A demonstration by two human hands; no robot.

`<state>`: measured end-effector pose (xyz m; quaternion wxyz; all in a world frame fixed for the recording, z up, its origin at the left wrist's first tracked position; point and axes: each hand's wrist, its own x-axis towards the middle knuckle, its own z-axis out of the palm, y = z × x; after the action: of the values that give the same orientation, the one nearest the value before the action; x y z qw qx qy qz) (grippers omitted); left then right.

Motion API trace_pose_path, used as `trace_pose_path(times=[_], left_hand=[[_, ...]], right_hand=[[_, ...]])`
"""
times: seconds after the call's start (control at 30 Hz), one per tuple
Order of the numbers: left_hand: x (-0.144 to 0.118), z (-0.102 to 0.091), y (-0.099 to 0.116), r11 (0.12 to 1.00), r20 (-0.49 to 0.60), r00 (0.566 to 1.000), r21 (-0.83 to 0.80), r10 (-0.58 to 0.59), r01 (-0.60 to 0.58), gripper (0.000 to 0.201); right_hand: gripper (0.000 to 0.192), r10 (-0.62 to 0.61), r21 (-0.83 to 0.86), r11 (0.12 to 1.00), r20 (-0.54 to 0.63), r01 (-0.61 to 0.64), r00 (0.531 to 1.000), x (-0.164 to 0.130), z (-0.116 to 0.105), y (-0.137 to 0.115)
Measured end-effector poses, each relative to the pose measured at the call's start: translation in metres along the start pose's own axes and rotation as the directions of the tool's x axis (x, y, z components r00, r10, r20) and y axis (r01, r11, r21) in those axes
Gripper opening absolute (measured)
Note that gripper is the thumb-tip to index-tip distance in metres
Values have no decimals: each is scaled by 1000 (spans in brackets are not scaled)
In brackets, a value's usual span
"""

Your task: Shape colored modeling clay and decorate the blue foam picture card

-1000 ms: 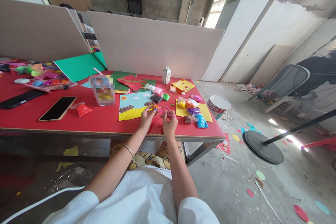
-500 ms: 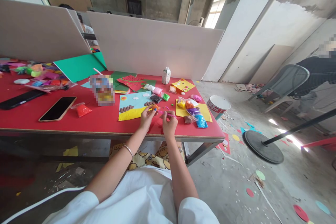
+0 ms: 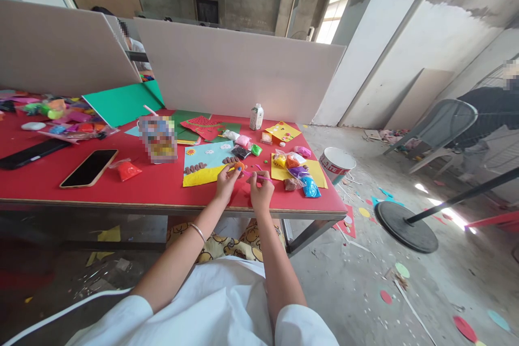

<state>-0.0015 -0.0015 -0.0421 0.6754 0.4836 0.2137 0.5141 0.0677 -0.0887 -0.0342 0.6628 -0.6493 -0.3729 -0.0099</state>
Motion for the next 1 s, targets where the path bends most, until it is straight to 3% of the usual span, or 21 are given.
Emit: trace_pose_path(times=[0.17,0.27,0.43,0.67,1.0], left_hand=[[-2,1,2,1000,19,1000,-30,-10,11,48],[-2,1,3,999,32,999,-24,-21,22,48],[-4,2,5,1000,53,998,-12,-28,29,48],[-6,1,6,999,141,989,19,-46,44,44],[-6,1,4,997,148,989,72,-22,11,44]], right_hand=[[23,16,141,990,-80,-5,997,-1,0,-2],[28,-19,241,970,-34,26,999,1,1,-3],[22,-10,177,984,93,-7,996,8,6,0],[28,47,246,967,88,-67,995,12,7,2],[28,61,264,962,54,-73,997,12,6,3]])
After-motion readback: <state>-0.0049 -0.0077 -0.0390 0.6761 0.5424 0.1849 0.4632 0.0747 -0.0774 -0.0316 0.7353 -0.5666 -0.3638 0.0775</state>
